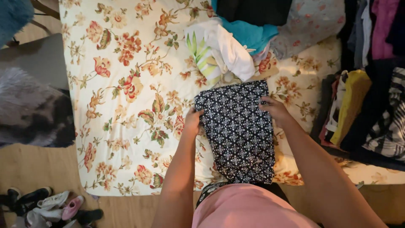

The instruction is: The person folds several pieces of clothing on a bed, including a dark blue garment, a checkered shirt, a patterned skirt, and a teal top. They smooth each item before folding it into a compact shape and placing it on a growing stack to the right.

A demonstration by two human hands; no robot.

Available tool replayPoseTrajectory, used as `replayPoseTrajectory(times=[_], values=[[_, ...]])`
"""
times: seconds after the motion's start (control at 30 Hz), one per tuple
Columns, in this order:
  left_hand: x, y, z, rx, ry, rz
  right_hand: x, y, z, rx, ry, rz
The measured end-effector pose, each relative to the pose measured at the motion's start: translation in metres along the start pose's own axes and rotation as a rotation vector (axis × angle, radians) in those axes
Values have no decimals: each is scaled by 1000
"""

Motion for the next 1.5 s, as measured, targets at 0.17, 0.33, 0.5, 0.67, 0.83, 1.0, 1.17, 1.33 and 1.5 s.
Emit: replayPoseTrajectory(times=[0.17, 0.33, 0.5, 0.67, 0.83, 1.0, 1.17, 1.33, 1.5], values=[[-8, -5, -37, 428, -42, -116, -12, -4, -2, -106, -132, -40], [-28, 7, -12, 386, -7, -211, -23, 7, -42, -129, -217, -111], [-41, 130, -24, 625, -512, -269, -63, 47, -120, -334, 629, -238], [-9, 217, 50, 1486, -1261, 53, -50, 142, -155, -661, 1278, -314], [12, 273, 67, 1575, -1446, 147, -23, 180, -135, -1017, 1292, -433], [30, 266, 78, 1688, -1505, 110, 14, 183, -127, -1079, 1582, -384], [35, 200, 101, 752, -1719, 500, 5, 152, -137, -710, 1576, 18], [16, 160, 52, 534, -962, 509, -21, 125, -70, -817, 691, 236], [23, 94, 17, 377, -661, 350, -37, 55, -30, -484, 608, 226]])
Point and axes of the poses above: each hand's wrist, its own y-axis away from the middle knuckle, its own x-axis out of the palm, z = x × y, the point moved 8 cm from there along -y, towards the middle knuckle, and after that the axes turned 9 degrees about y, right-handed, at the moved point
